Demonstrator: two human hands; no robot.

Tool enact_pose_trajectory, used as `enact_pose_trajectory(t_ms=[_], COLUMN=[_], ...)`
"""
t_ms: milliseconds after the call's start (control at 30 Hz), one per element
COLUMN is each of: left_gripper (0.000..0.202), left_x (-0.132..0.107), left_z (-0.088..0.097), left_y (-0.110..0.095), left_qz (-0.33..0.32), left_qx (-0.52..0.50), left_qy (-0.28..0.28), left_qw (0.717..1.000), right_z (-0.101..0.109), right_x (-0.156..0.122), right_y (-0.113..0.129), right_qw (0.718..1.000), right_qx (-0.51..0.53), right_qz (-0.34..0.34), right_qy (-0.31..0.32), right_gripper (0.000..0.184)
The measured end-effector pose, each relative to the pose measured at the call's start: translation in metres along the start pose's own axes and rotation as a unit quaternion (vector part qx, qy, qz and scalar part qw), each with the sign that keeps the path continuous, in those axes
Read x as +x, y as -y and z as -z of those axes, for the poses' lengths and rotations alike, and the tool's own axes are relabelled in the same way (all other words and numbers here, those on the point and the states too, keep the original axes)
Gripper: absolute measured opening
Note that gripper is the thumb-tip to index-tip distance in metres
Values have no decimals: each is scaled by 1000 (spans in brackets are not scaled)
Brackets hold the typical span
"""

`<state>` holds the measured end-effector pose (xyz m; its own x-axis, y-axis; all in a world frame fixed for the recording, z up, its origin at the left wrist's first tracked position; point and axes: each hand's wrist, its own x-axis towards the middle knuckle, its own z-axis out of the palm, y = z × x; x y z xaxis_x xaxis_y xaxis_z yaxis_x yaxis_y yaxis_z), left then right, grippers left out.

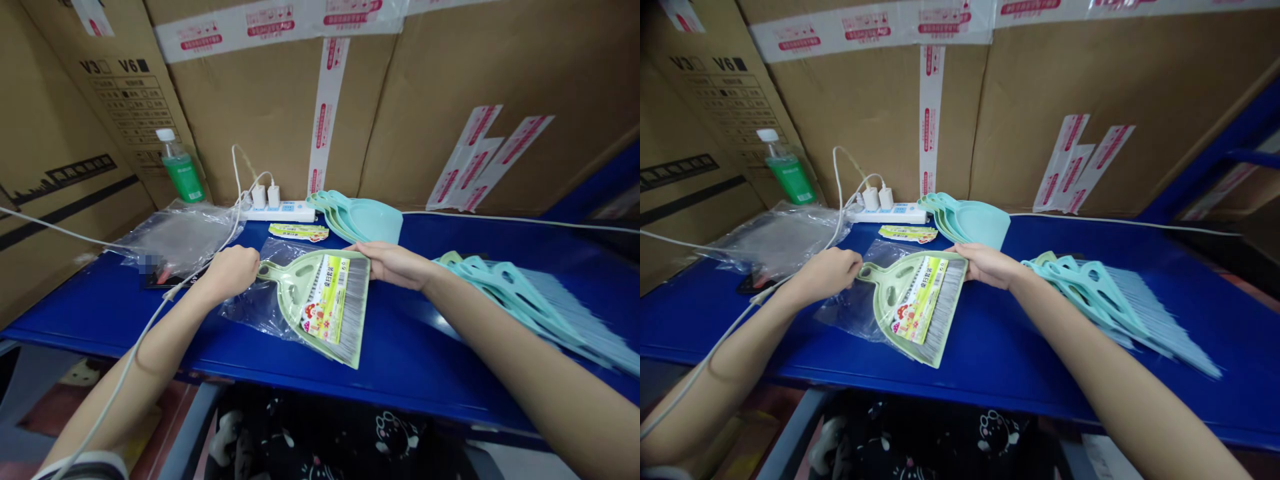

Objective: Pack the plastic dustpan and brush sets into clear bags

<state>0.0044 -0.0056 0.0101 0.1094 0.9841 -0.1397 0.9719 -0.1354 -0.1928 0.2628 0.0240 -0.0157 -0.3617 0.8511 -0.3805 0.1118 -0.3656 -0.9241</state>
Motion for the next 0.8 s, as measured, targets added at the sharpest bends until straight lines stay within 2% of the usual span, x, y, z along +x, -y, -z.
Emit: enact_pose_trajectory(t_ms=[233,500,600,700,800], left_gripper=[39,36,33,32,32], left_x=[-1,-2,-3,-3,-2], left_z=[-1,-1,-3,-4,-4], left_y=[-2,-1,0,2,1], left_qz=[26,63,74,75,75], left_qx=[54,44,34,31,28], left_qy=[-7,-10,-22,-24,-27], left_qw=[998,997,996,996,996], right_z=[8,17,19,19,15], right_x=[4,9,8,6,6], right_y=[-6,-9,-11,-12,-15], right_qw=[999,996,988,975,972], right_qx=[30,5,-6,-17,-34], right_qz=[14,35,56,77,95], right_qy=[38,80,142,206,212], right_gripper=[31,34,42,58,66])
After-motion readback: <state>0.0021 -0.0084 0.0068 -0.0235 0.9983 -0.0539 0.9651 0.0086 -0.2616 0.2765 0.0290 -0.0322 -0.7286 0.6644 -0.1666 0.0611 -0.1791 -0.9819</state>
